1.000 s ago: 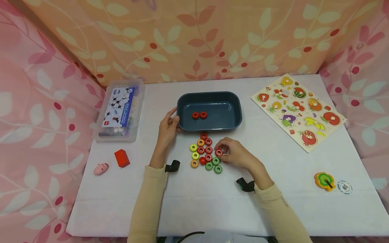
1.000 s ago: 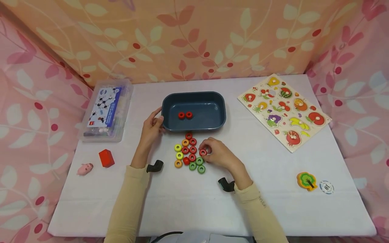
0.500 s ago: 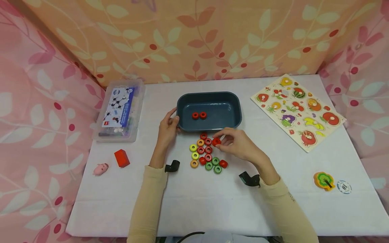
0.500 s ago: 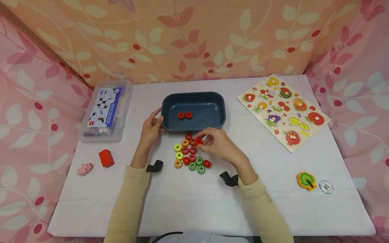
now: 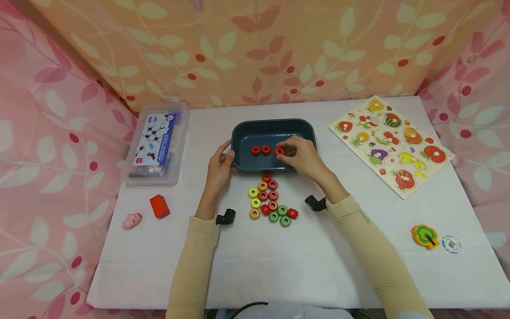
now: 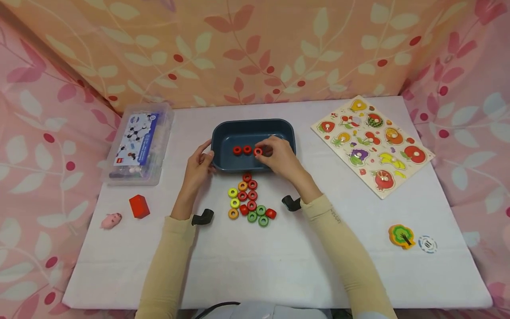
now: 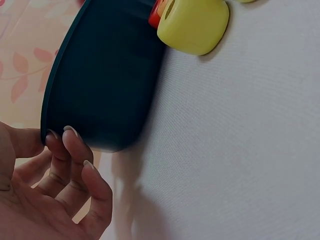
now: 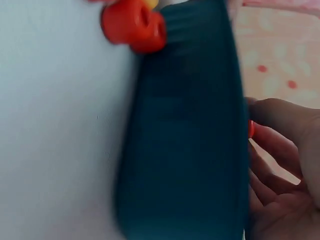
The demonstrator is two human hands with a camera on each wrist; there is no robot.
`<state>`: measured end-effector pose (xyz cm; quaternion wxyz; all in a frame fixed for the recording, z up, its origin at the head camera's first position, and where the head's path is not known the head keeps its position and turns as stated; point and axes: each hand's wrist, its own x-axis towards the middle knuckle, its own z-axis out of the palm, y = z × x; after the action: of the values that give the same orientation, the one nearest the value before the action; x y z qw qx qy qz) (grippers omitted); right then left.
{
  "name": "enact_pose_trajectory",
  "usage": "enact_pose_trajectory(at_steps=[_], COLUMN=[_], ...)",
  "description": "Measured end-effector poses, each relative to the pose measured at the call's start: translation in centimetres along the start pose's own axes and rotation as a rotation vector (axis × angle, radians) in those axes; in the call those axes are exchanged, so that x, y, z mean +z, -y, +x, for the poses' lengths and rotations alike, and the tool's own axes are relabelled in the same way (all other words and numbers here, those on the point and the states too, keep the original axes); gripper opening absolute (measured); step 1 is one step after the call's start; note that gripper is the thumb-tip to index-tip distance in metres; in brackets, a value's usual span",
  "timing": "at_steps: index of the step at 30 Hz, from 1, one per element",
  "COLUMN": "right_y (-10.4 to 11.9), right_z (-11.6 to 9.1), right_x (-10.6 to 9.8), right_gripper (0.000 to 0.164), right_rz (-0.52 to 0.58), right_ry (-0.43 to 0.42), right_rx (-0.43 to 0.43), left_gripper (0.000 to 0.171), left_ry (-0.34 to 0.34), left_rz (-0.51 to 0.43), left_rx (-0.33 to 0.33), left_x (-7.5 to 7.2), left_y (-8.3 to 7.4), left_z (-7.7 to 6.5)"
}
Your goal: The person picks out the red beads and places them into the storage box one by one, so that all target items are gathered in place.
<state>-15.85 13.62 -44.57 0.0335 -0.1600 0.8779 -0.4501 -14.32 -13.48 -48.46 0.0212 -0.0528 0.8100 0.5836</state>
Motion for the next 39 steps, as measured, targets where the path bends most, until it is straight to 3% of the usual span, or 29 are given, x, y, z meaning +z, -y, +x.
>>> enact_pose_trajectory(at_steps=[10,16,21,29,39], right_y=[-1.8,-2.1,-1.7,-1.3,0.7], right_z=[4.0,4.8,5.1,4.3,0.2], right_x=[0.8,1.8,2.5,1.8,-0.1], right_gripper=[0.031,0.030,0.032,0.037,0.031], right_rz=[-0.173,-0.173,-0.100,0.025,0.079], right_ry=[0.154,0.189,0.195,0.185,0.032], right_rx=[0.100,0.091,0.083,0.125,-0.003], left_gripper=[0.043,0.043,0.043,0.043,0.042], left_ry=[-0.001,-0.005,-0.011,-0.010,-0.022], left_rz=[-0.008,-0.010,-0.017,-0.015,-0.023], left_rx=[0.006,0.011,0.002,-0.014,-0.007], left_x=[0.0,0.1,0.0,0.2,0.4], left_y=[0.0,0.0,0.0,0.0,0.0], left_z=[0.0,0.0,0.0,0.1,0.1])
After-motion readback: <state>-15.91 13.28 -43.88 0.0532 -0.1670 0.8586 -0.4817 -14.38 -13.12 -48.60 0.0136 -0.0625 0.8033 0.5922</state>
